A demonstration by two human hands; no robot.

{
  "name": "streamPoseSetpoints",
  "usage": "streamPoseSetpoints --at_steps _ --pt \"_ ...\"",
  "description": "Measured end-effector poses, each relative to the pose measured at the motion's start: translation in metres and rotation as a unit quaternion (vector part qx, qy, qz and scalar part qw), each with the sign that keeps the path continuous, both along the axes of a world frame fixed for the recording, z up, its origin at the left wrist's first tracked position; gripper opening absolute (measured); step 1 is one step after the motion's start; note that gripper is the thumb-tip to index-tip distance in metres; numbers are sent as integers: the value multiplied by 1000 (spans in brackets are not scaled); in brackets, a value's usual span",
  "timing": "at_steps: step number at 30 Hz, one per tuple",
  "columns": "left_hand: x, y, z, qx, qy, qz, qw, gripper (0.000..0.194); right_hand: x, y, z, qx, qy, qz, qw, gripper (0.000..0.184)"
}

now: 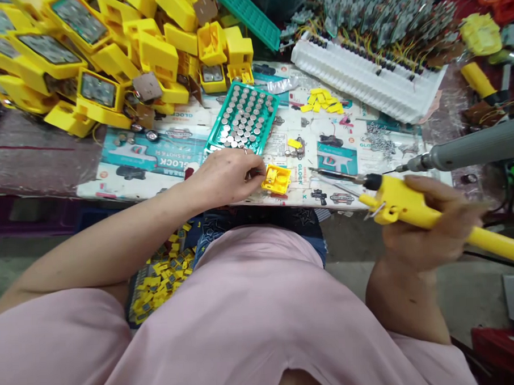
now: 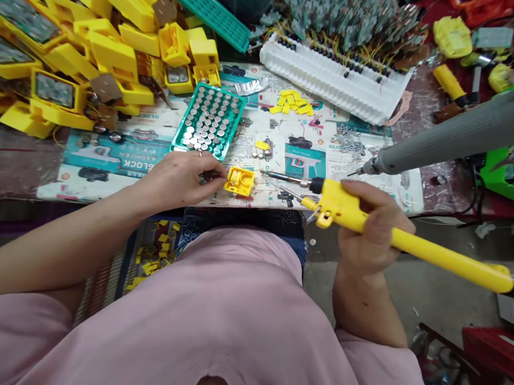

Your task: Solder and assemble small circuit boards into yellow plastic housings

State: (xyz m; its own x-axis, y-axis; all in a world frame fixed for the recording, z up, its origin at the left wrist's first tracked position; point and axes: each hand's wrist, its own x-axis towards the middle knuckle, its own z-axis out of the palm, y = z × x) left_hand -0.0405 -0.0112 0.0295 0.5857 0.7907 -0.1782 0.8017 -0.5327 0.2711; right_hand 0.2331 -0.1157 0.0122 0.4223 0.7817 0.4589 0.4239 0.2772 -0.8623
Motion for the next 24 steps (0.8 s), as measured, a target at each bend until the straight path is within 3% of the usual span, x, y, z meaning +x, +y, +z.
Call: streamPoseSetpoints --at_steps 3,6,10,17,24 --pt "0 1 2 -13 3 4 1000 29 -8 -6 5 40 -15 29 999 30" --pt "0 3 3 -16 -13 -5 1000 28 -12 -5 8 43 -46 85 994 39" --pt "1 5 3 -15 -23 -19 999 27 -11 -3 5 88 -80 83 989 33" --pt "4 7 7 -21 19 -29 999 26 -15 -10 -4 26 -83 122 989 39" --pt "8 9 10 -15 72 -65 995 29 -24 -11 -8 64 -126 142 980 28"
